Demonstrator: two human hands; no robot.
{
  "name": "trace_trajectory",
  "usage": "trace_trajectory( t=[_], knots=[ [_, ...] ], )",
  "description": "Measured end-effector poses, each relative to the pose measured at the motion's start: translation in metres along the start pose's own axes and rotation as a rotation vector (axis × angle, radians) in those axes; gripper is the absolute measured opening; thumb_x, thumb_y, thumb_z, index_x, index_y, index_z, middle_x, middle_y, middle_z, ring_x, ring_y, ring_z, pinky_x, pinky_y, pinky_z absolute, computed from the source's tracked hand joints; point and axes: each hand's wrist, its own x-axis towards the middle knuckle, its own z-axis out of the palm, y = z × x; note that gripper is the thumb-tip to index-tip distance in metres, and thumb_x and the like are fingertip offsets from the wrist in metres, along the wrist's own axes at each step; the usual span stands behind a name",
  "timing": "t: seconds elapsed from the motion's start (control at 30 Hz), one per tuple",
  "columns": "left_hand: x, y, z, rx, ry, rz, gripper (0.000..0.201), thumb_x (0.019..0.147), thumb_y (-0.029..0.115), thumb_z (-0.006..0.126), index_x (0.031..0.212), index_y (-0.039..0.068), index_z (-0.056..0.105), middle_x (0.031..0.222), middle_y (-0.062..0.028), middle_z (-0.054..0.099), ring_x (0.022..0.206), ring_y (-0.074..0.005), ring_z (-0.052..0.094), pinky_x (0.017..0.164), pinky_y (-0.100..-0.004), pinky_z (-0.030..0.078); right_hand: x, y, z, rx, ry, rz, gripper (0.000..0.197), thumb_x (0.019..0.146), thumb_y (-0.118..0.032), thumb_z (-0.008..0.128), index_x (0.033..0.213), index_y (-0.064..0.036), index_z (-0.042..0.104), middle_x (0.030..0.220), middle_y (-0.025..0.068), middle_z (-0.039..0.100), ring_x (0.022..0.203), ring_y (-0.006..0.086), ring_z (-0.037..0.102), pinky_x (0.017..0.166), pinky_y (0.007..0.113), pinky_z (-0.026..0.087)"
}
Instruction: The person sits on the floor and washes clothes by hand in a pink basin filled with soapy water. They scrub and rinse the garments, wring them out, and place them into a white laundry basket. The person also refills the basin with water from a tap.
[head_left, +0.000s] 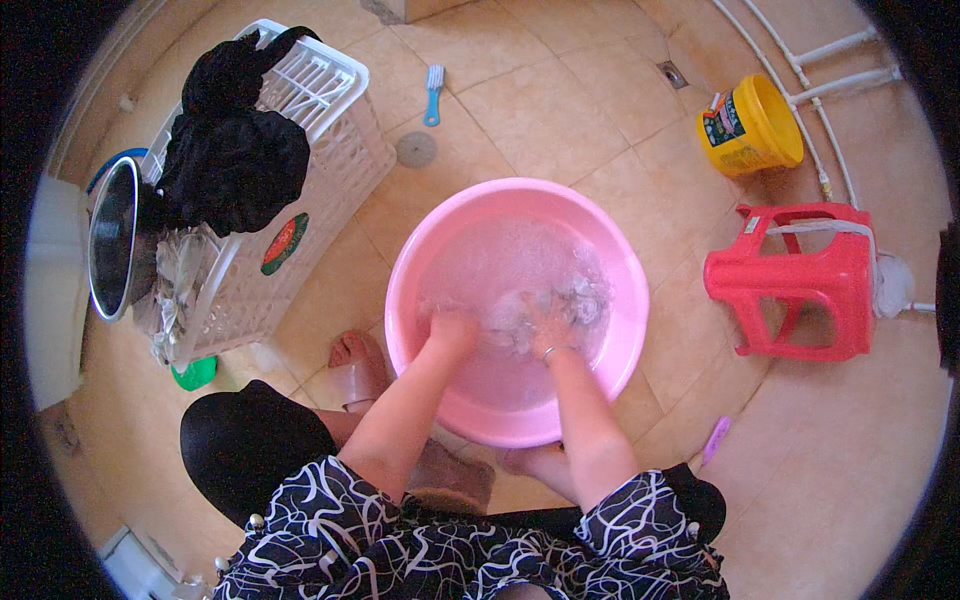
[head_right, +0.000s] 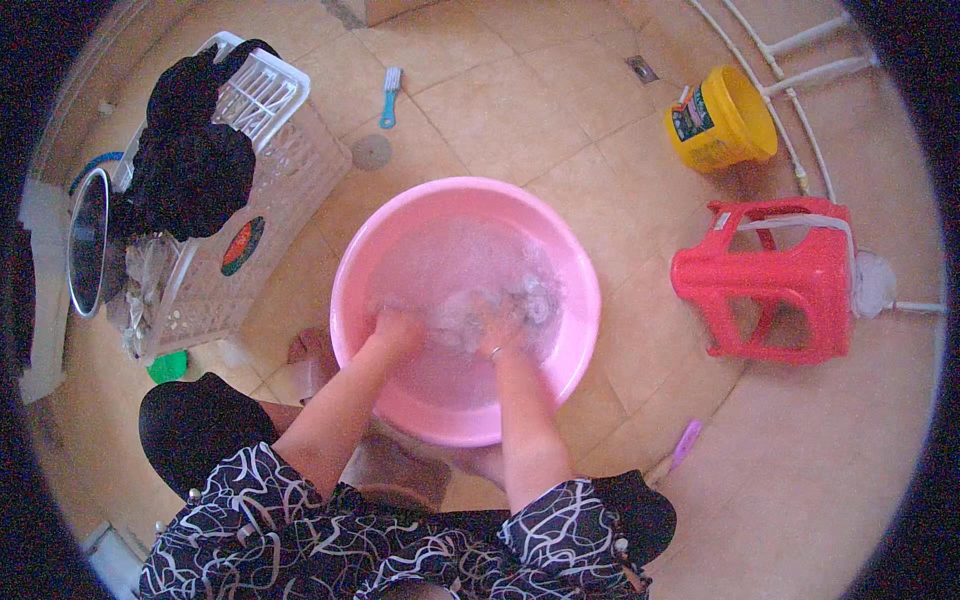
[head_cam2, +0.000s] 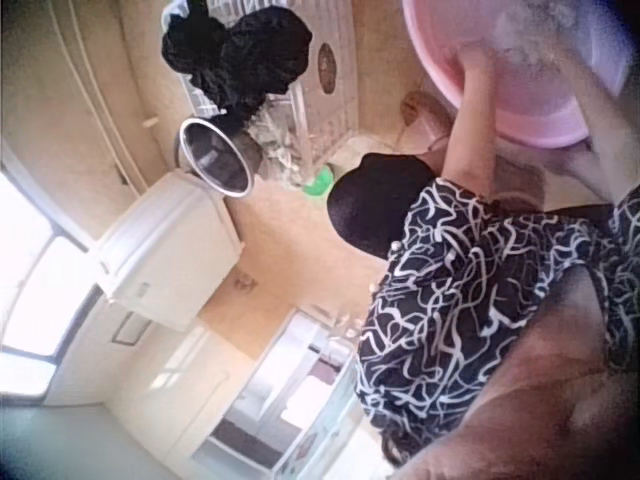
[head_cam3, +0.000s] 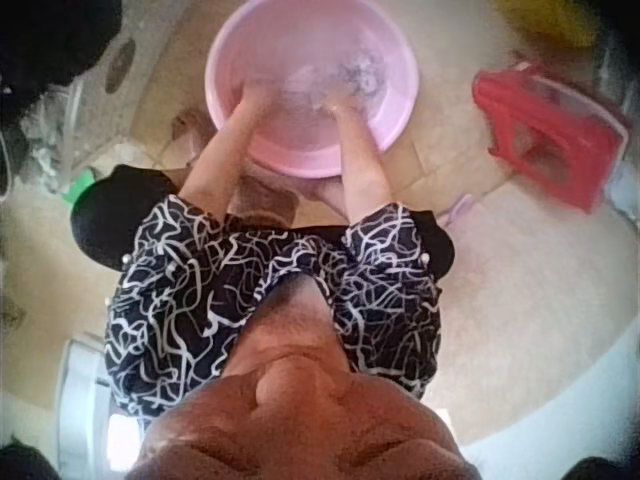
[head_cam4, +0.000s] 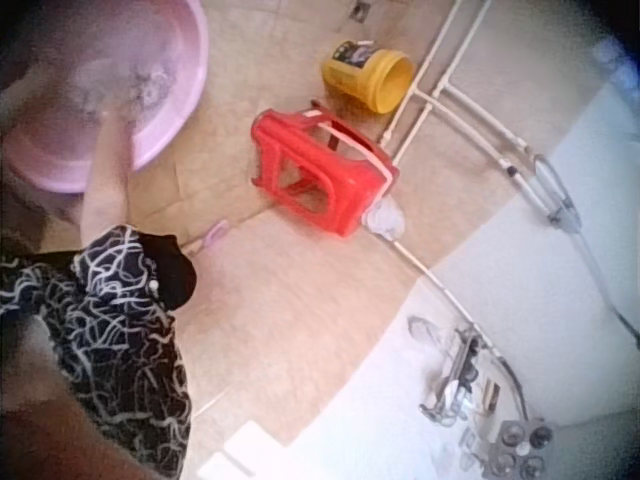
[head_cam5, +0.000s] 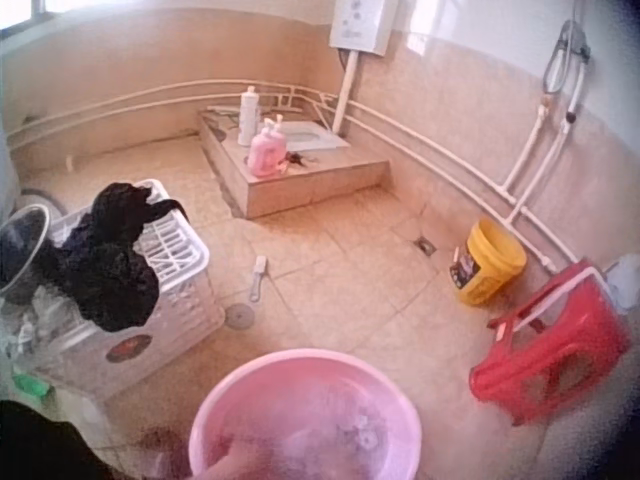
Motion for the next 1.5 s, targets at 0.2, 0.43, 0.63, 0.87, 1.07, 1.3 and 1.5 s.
trace_trajectory(
  t=[0.2,0.43,0.63,0.87,1.07,1.3,1.5],
  knots=[
    [-0.010,-0.015,-0.088,-1.073,-0.176,-0.184,0.032,0.071,0.030,0.056,0.083,0.001,0.058,0.072,-0.0097,0.059,0.070,-0.0234,0.057,0.057,-0.0359,0.045,0.002,0.014,-0.009,0.266,0.217,0.026,0.048,0.070,-0.031,0.055,0.112,-0.0154,0.038,0.116,0.0141,0.034,0.104,0.0286,0.037,0.082,0.037,0.036],
    [-0.023,-0.005,-0.092,-1.995,-0.354,-0.330,0.025,0.078,0.026,0.046,0.088,0.004,0.052,0.083,-0.0090,0.056,0.074,-0.0195,0.056,0.066,-0.0348,0.046,-0.046,-0.043,0.042,1.503,0.260,-0.048,0.027,0.076,-0.022,0.054,0.092,-0.0009,0.051,0.088,0.0061,0.054,0.076,0.0123,0.050,0.065,0.027,0.041],
    [-0.038,-0.006,-0.088,-2.032,-0.233,-0.399,0.025,0.077,0.027,0.048,0.086,0.004,0.052,0.080,-0.0087,0.056,0.069,-0.0187,0.056,0.060,-0.0347,0.047,-0.042,-0.022,0.055,1.859,0.277,-0.112,0.012,0.081,-0.017,0.047,0.084,-0.0056,0.047,0.076,0.0021,0.052,0.070,0.0090,0.049,0.063,0.024,0.042],
    [-0.042,-0.011,-0.080,-1.992,-0.144,-0.381,0.022,0.077,0.024,0.048,0.082,0.003,0.053,0.073,-0.0082,0.057,0.060,-0.0182,0.056,0.052,-0.0334,0.047,-0.080,-0.019,-0.031,1.572,0.642,-0.165,0.009,0.080,-0.011,0.047,0.072,-0.0057,0.046,0.067,-0.0033,0.043,0.060,0.0052,0.037,0.056,0.017,0.032],
    [-0.048,-0.014,-0.086,-1.865,-0.166,-0.308,0.023,0.077,0.027,0.051,0.086,0.006,0.054,0.069,-0.0069,0.056,0.057,-0.0126,0.054,0.049,-0.0320,0.045,-0.107,0.001,-0.093,1.665,0.675,-0.118,0.010,0.076,-0.012,0.052,0.074,-0.0041,0.048,0.067,-0.0015,0.045,0.062,0.0066,0.039,0.057,0.019,0.032],
    [-0.064,-0.011,-0.097,-2.118,-0.209,0.122,0.030,0.076,0.019,0.052,0.104,0.008,0.045,0.091,-0.0070,0.053,0.077,-0.0177,0.054,0.070,-0.0343,0.044,-0.119,0.015,-0.118,2.026,0.461,-0.186,0.013,0.080,-0.014,0.047,0.082,-0.0007,0.044,0.074,0.0094,0.052,0.066,0.0183,0.054,0.061,0.031,0.045],
    [-0.072,0.003,-0.100,-2.280,-0.224,0.291,0.032,0.078,0.018,0.048,0.105,0.002,0.043,0.095,-0.0145,0.052,0.085,-0.0266,0.054,0.077,-0.0362,0.042,-0.126,0.011,-0.120,2.007,0.433,-0.196,0.014,0.080,-0.014,0.047,0.084,-0.0014,0.043,0.074,0.0096,0.052,0.064,0.0181,0.053,0.059,0.033,0.046]
  ],
)
